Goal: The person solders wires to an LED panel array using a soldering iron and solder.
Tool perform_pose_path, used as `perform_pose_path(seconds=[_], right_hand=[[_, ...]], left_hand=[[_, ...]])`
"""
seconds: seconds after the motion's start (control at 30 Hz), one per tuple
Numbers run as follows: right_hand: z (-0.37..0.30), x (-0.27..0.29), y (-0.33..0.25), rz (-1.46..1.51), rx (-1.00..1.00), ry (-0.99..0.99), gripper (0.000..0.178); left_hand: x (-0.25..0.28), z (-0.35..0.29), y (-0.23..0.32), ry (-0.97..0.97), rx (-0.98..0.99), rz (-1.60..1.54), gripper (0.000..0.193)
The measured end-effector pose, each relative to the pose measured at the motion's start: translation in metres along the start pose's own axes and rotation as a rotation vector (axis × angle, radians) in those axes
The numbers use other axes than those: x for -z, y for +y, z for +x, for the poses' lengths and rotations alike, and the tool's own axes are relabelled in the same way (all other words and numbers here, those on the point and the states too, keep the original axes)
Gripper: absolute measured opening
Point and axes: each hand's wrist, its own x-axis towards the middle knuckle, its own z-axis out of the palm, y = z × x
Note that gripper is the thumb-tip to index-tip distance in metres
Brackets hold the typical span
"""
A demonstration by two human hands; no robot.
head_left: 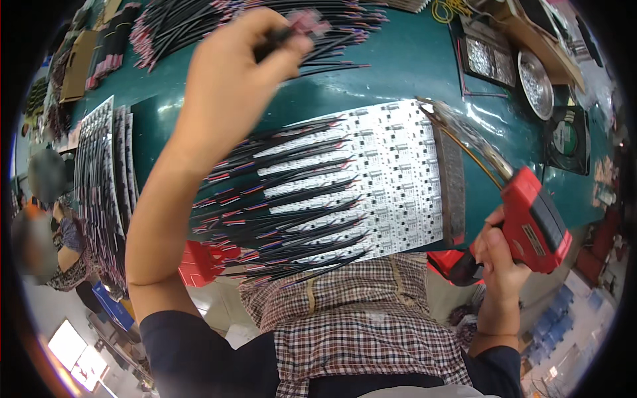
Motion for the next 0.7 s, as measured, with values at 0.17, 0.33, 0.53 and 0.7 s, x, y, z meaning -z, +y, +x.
perform_pose_path(seconds=[0.17, 0.33, 0.53, 0.7], right_hand=[[0.002, -0.003, 0.003, -0.068, -0.027, -0.073, 0.027], [0.004, 0.0, -0.001, -0.089, -0.064, -0.163, 0.029], [0.006, -0.005, -0.008, -0.131, -0.072, -0.21, 0.036], [0.009, -0.008, -0.011, -0.167, -0.072, -0.213, 0.035]], left_hand=[[-0.045, -0.02, 0.009, -0.165, -0.069, 0.327, 0.017], [-0.056, -0.029, 0.009, -0.139, -0.1, 0.32, 0.017], [-0.059, -0.031, 0.009, -0.118, -0.114, 0.39, 0.026], [-0.063, -0.034, 0.005, -0.089, -0.168, 0.377, 0.028]])
